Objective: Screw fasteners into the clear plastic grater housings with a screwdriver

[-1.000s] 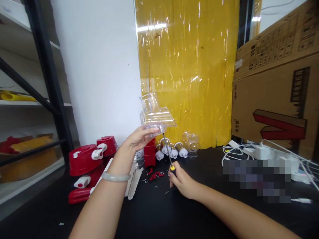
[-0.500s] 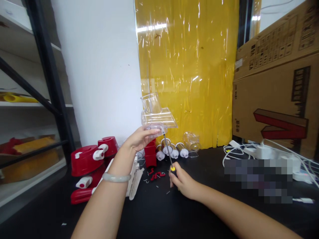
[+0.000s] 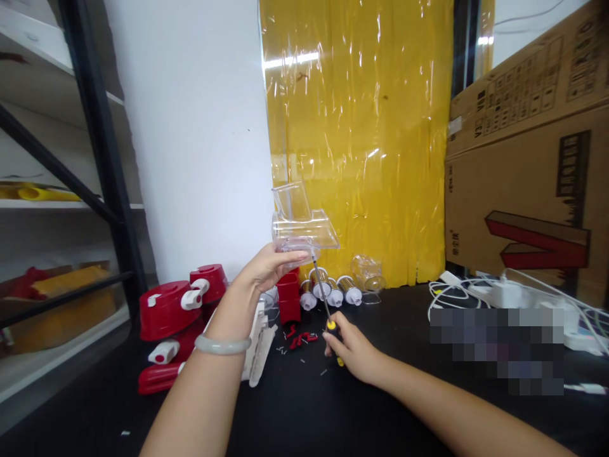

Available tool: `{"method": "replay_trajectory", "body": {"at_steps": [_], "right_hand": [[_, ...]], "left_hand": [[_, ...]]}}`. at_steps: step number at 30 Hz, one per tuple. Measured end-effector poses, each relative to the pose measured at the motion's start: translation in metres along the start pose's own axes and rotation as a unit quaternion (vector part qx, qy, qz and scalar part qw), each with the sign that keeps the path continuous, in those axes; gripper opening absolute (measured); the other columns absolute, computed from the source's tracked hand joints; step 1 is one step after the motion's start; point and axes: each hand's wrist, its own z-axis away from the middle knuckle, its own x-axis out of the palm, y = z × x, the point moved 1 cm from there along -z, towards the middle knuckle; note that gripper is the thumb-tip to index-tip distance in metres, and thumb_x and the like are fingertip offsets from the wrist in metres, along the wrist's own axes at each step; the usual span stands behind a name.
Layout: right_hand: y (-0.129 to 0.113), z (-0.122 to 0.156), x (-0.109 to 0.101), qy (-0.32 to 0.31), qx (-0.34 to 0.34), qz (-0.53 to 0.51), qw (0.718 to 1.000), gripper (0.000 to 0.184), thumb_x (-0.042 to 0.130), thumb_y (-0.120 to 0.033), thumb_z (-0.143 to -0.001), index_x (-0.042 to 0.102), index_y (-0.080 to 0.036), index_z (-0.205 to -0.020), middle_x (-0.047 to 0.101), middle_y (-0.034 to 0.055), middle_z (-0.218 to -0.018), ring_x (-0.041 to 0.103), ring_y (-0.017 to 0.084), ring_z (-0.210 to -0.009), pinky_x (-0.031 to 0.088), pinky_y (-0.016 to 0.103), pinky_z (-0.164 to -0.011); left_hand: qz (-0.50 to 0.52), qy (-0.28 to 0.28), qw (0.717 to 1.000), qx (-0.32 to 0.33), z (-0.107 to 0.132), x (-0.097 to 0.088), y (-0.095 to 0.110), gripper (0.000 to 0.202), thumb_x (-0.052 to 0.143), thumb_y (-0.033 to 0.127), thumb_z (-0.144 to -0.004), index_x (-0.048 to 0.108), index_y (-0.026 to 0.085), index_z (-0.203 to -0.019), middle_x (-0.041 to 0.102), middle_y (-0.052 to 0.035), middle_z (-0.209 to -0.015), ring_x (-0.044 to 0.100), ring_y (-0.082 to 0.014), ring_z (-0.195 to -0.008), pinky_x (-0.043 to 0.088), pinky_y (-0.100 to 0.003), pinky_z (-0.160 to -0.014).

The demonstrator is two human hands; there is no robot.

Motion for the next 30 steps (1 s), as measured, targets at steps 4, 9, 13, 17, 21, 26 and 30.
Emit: {"method": "replay_trajectory", "body": {"at_steps": [4, 9, 13, 17, 21, 26, 30], "right_hand": [[0.000, 0.000, 0.001, 0.003, -0.009, 0.011, 1.000, 0.024, 0.048, -0.048, -0.103, 0.040, -0.026, -0.097, 0.065, -0.0002, -0.076, 0.067, 0.020, -0.073, 0.052, 0.034, -0.073], [-0.002, 0.001, 0.002, 0.013, -0.011, 0.009, 1.000, 0.028, 0.047, -0.052, -0.103, 0.041, -0.026, -0.097, 0.065, 0.0001, -0.077, 0.067, 0.020, -0.076, 0.052, 0.034, -0.076], [-0.004, 0.002, 0.002, 0.007, -0.017, 0.004, 1.000, 0.025, 0.047, -0.049, -0.104, 0.042, -0.025, -0.098, 0.066, 0.0012, -0.078, 0.067, 0.021, -0.078, 0.051, 0.035, -0.079], [-0.006, 0.002, 0.000, 0.018, -0.022, 0.011, 1.000, 0.024, 0.046, -0.048, -0.104, 0.044, -0.025, -0.099, 0.066, 0.0018, -0.080, 0.067, 0.022, -0.081, 0.051, 0.036, -0.082], [-0.006, 0.001, 0.000, 0.013, -0.028, 0.010, 0.999, 0.025, 0.046, -0.049, -0.104, 0.044, -0.025, -0.098, 0.068, 0.0028, -0.081, 0.067, 0.021, -0.079, 0.051, 0.035, -0.079], [-0.002, 0.001, 0.003, 0.013, -0.030, -0.008, 0.999, 0.027, 0.052, -0.050, -0.102, 0.044, -0.025, -0.095, 0.068, 0.0017, -0.079, 0.067, 0.021, -0.078, 0.050, 0.036, -0.080], [0.000, 0.000, 0.001, 0.007, -0.012, -0.024, 1.000, 0.025, 0.058, -0.046, -0.099, 0.045, -0.025, -0.096, 0.069, 0.0017, -0.083, 0.067, 0.021, -0.079, 0.052, 0.036, -0.079]], "left_hand": [[0.005, -0.001, 1.000, 0.003, 0.001, 0.005, 0.001, 0.044, 0.093, 0.015, -0.061, 0.079, 0.015, -0.102, 0.082, -0.0095, -0.107, 0.077, -0.0224, -0.102, 0.054, -0.039, -0.108], [0.001, -0.010, 1.000, 0.009, 0.001, 0.006, 0.002, 0.042, 0.092, 0.017, -0.062, 0.079, 0.015, -0.102, 0.082, -0.0110, -0.109, 0.077, -0.0231, -0.104, 0.054, -0.038, -0.108], [-0.007, 0.000, 1.000, 0.006, 0.003, 0.007, 0.005, 0.043, 0.092, 0.016, -0.063, 0.079, 0.015, -0.103, 0.082, -0.0108, -0.110, 0.077, -0.0227, -0.104, 0.053, -0.039, -0.108], [0.000, 0.006, 1.000, 0.003, 0.006, 0.010, 0.008, 0.044, 0.093, 0.016, -0.061, 0.079, 0.015, -0.102, 0.082, -0.0110, -0.108, 0.077, -0.0233, -0.102, 0.055, -0.038, -0.106], [0.004, 0.008, 1.000, 0.001, 0.007, 0.013, 0.008, 0.044, 0.093, 0.014, -0.060, 0.080, 0.015, -0.102, 0.082, -0.0113, -0.107, 0.077, -0.0233, -0.101, 0.055, -0.038, -0.105], [0.001, -0.007, 1.000, -0.003, 0.006, 0.013, 0.006, 0.041, 0.092, 0.014, -0.061, 0.080, 0.016, -0.101, 0.083, -0.0100, -0.106, 0.077, -0.0230, -0.100, 0.055, -0.039, -0.105], [0.002, -0.014, 1.000, -0.001, 0.005, 0.011, 0.005, 0.041, 0.091, 0.013, -0.063, 0.079, 0.016, -0.102, 0.082, -0.0095, -0.107, 0.077, -0.0221, -0.101, 0.055, -0.037, -0.105]]}}
